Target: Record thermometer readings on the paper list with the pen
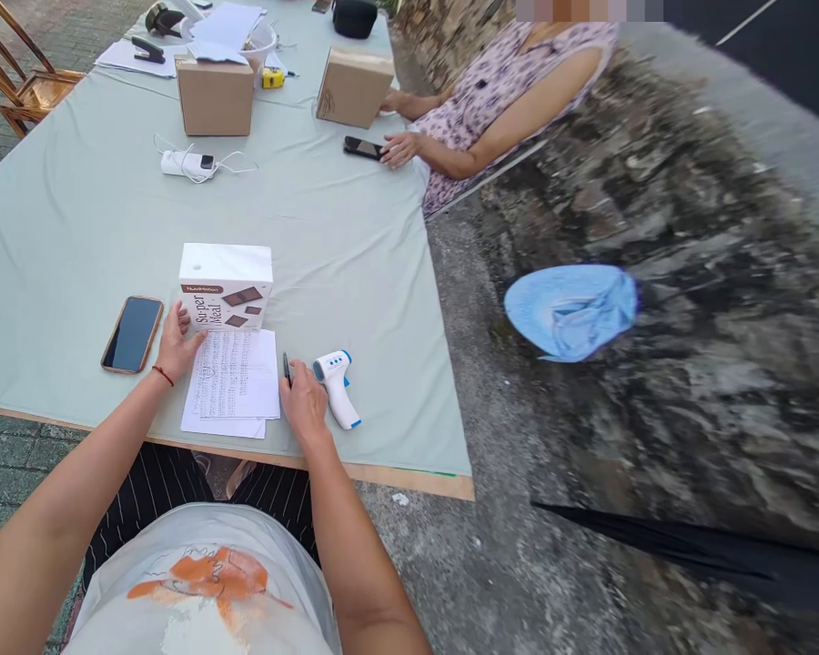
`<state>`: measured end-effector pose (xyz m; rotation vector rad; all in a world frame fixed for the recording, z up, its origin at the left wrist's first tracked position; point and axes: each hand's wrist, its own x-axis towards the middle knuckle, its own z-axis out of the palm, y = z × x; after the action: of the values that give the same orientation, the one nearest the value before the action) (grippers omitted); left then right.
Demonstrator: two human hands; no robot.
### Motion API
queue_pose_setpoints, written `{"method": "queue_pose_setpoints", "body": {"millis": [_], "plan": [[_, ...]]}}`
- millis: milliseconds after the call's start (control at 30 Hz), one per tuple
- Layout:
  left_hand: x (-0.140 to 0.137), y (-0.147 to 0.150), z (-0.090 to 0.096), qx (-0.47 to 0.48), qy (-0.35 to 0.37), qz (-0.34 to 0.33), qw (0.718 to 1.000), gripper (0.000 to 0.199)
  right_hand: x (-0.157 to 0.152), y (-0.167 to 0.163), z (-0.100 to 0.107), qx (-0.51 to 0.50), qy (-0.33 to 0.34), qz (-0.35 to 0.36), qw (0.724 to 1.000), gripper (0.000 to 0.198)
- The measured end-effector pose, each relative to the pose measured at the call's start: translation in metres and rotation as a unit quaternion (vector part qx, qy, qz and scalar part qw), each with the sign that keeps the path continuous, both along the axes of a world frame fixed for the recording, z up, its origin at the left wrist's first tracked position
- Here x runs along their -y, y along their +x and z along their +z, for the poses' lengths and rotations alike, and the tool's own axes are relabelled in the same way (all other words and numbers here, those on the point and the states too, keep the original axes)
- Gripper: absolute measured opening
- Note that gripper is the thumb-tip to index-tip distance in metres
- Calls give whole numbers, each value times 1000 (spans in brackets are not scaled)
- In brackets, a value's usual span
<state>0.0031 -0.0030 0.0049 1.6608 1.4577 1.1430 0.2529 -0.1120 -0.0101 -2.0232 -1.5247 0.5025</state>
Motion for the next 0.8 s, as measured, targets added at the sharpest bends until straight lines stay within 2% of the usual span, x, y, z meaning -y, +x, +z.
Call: {"method": "queue_pose_setpoints", "body": {"millis": [67, 200, 267, 367, 433, 533, 667, 800], "plan": [[29, 4, -3, -80, 1, 20, 997, 87, 2, 4, 1, -58, 28, 3, 998, 38], [85, 15, 0, -236, 52, -33, 970, 78, 12, 9, 2, -237, 73, -16, 969, 38], [101, 21, 4, -302, 59, -68, 949, 65, 16, 8, 1, -323, 78, -24, 943, 36], [109, 26, 11, -361, 59, -88, 926, 55, 23, 1, 0, -415, 101, -5, 904, 37], [109, 28, 14, -380, 55, -92, 919, 55, 27, -7, 0, -426, 121, -2, 897, 37], [107, 30, 18, -394, 52, -95, 913, 57, 32, -20, 4, -412, 133, -10, 901, 28], [109, 32, 21, -403, 52, -92, 909, 58, 37, -36, 9, -409, 123, -8, 904, 32], [110, 33, 21, -405, 53, -94, 908, 56, 38, -47, 7, -387, 112, -7, 915, 20]]}}
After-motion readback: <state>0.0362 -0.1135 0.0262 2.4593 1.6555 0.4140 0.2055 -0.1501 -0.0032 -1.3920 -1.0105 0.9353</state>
